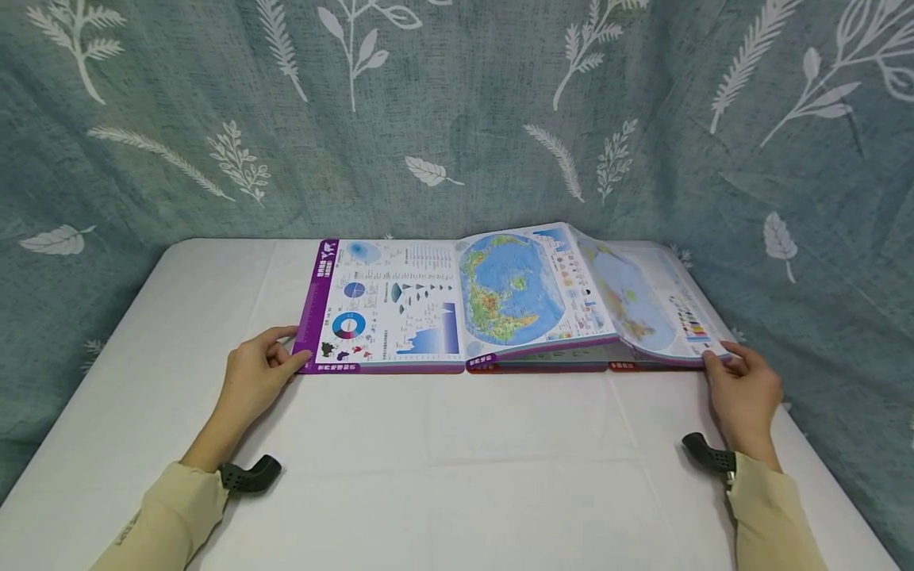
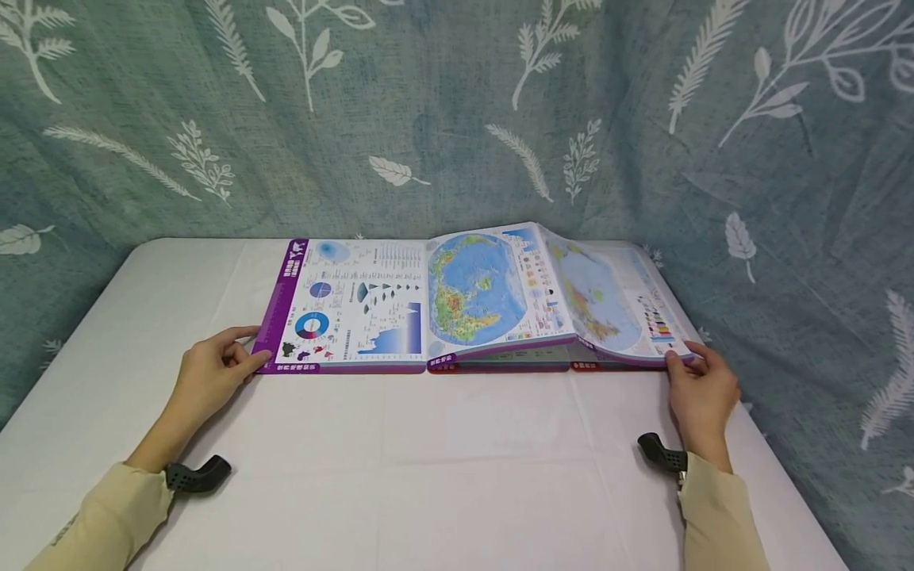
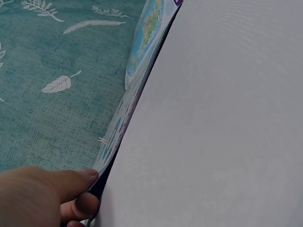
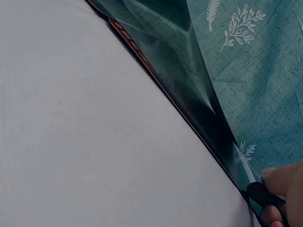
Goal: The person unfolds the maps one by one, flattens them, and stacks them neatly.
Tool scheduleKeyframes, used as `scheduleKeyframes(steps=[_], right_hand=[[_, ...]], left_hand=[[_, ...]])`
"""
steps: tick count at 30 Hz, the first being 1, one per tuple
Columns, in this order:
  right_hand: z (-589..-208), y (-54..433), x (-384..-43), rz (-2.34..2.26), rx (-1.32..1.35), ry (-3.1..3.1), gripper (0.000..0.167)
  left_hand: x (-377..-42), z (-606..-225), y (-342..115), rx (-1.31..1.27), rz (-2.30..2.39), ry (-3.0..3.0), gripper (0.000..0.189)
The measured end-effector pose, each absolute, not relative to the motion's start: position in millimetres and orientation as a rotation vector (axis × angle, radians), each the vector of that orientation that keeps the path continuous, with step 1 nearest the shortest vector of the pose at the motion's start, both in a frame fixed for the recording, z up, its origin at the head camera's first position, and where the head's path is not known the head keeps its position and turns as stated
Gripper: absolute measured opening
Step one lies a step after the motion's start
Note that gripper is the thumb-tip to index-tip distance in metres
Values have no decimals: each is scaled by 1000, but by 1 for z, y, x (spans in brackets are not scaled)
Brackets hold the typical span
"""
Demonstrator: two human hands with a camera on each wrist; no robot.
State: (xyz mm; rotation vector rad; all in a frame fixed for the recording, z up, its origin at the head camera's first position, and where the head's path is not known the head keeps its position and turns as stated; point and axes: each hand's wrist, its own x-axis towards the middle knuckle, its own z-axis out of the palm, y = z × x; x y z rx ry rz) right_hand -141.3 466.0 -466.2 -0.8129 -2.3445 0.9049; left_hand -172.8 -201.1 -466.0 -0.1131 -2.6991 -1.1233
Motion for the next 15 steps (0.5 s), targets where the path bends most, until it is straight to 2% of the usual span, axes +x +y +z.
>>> scheduleKeyframes(steps=[15], right_hand=[[-469, 479, -140, 851, -861, -2380, 50]], left_hand=[[-174, -467, -202, -98, -1096, -2699, 46]])
